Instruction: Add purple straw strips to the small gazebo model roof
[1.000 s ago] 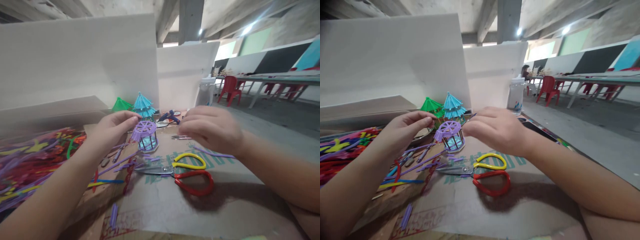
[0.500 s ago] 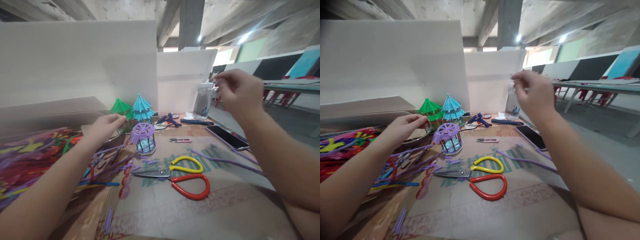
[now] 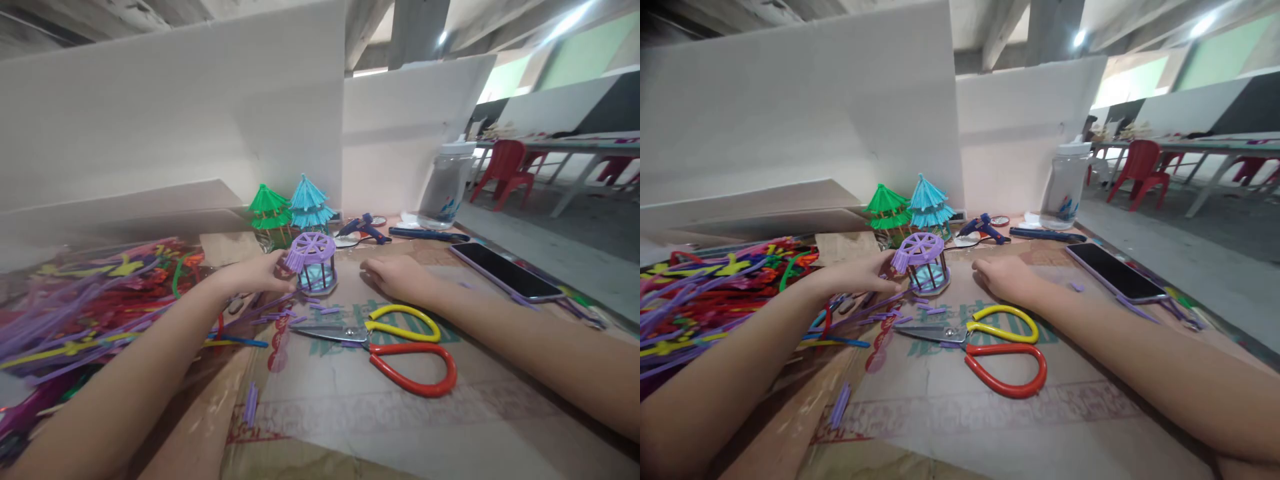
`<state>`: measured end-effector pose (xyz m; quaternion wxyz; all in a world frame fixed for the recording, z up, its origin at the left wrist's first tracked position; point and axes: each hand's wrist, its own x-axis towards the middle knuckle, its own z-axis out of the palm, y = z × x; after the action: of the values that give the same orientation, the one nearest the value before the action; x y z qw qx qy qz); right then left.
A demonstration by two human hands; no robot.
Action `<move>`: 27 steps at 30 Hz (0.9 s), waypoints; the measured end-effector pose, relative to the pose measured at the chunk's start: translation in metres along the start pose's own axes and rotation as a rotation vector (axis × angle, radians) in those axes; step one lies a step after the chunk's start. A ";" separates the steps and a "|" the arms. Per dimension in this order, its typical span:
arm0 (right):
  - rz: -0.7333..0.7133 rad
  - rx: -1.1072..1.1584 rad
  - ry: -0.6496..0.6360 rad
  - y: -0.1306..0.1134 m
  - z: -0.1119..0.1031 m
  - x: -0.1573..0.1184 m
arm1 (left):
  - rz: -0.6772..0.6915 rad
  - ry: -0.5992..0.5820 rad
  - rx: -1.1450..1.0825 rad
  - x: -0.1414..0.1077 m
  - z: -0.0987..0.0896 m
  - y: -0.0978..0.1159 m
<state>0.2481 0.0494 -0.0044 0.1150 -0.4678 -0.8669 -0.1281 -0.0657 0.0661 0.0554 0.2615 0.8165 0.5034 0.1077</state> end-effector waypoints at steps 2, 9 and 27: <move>0.033 0.073 -0.030 0.003 0.003 0.001 | 0.038 0.025 -0.084 0.004 0.006 0.000; 0.049 0.104 -0.038 0.003 0.006 0.004 | 0.168 0.095 -0.259 0.025 0.037 -0.011; 0.071 0.079 -0.075 0.006 0.009 0.006 | 0.081 -0.082 -0.003 0.020 0.023 -0.015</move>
<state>0.2490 0.0599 -0.0101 0.1051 -0.4979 -0.8579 -0.0719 -0.0573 0.0817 0.0263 0.2786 0.8396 0.4584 0.0853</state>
